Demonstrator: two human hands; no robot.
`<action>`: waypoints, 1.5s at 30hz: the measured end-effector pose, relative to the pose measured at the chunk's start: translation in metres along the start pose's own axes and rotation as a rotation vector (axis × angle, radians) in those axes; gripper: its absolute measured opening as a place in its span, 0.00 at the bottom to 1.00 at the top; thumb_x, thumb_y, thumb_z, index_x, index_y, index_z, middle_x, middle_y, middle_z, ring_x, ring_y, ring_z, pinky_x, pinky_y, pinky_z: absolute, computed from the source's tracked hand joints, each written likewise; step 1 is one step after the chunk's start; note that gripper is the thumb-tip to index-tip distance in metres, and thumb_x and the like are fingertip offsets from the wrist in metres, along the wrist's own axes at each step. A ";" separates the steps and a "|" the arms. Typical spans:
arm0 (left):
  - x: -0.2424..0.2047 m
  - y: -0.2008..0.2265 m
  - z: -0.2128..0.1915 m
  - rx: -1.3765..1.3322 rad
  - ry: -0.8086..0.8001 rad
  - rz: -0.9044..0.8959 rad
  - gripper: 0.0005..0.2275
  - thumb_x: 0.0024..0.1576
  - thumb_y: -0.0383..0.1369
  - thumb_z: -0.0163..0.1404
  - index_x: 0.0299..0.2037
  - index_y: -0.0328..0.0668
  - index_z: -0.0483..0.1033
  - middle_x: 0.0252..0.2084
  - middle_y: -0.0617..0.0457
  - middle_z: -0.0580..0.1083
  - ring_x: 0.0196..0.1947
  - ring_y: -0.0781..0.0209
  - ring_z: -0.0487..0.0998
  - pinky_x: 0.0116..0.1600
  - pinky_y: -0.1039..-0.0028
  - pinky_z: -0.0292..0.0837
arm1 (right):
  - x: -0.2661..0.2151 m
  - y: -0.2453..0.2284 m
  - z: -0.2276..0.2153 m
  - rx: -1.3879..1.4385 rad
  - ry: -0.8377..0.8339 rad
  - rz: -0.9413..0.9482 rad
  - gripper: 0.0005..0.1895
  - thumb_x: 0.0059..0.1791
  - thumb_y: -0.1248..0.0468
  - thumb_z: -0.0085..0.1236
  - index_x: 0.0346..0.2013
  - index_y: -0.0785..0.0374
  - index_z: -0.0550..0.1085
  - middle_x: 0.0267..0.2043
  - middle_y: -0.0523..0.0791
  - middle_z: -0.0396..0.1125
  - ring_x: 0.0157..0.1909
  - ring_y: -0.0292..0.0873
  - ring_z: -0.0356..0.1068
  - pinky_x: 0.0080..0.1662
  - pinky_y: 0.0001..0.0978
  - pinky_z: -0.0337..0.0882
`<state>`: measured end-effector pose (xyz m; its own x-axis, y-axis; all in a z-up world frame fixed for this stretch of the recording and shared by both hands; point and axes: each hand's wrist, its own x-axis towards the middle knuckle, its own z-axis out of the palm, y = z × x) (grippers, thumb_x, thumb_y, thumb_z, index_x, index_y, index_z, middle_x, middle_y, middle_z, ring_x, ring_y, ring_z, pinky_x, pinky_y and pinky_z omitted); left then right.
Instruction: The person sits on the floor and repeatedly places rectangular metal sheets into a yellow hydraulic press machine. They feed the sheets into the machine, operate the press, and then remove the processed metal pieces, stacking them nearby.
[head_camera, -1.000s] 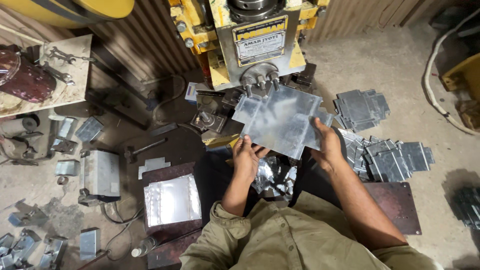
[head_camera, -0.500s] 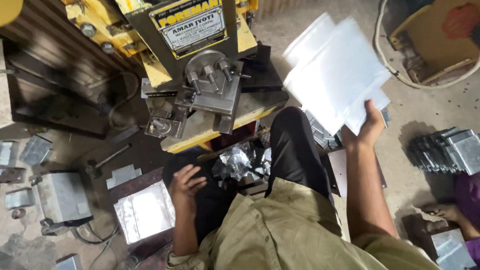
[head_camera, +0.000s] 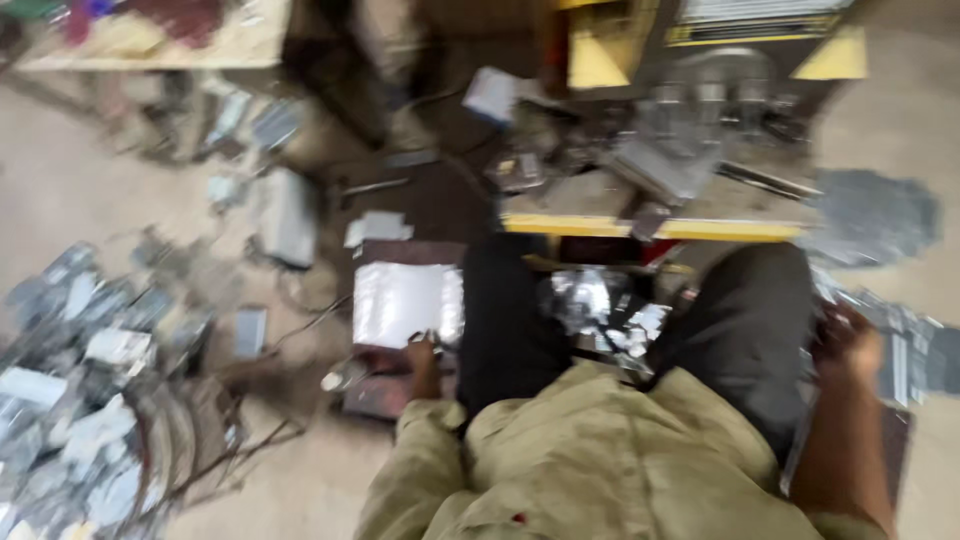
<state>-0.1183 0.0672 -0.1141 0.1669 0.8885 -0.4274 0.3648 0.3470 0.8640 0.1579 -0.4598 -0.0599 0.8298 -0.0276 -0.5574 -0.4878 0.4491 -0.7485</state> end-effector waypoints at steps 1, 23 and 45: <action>-0.007 0.005 -0.004 0.055 0.016 0.018 0.19 0.54 0.35 0.55 0.45 0.18 0.73 0.38 0.39 0.76 0.33 0.50 0.77 0.35 0.57 0.75 | -0.001 0.008 -0.007 -0.070 0.026 -0.135 0.17 0.61 0.57 0.47 0.62 0.61 0.71 0.44 0.42 0.69 0.39 0.39 0.68 0.35 0.31 0.65; 0.046 -0.020 0.055 1.243 -0.389 0.426 0.33 0.59 0.32 0.49 0.74 0.69 0.49 0.79 0.55 0.47 0.76 0.44 0.49 0.64 0.38 0.64 | 0.018 0.002 -0.001 -0.024 -0.199 -0.341 0.09 0.60 0.60 0.49 0.50 0.61 0.70 0.46 0.48 0.67 0.48 0.46 0.68 0.54 0.41 0.70; 0.053 -0.075 0.019 0.665 0.221 0.712 0.26 0.53 0.41 0.54 0.59 0.35 0.69 0.52 0.34 0.75 0.51 0.34 0.74 0.57 0.51 0.70 | -0.043 0.094 0.125 -0.317 -0.381 0.021 0.13 0.58 0.61 0.44 0.50 0.67 0.72 0.45 0.51 0.72 0.46 0.48 0.72 0.50 0.42 0.70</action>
<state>-0.1190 0.0830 -0.2068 0.3964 0.8834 0.2502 0.6957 -0.4668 0.5459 0.1102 -0.3045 -0.0617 0.8299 0.3332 -0.4474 -0.5153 0.1504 -0.8437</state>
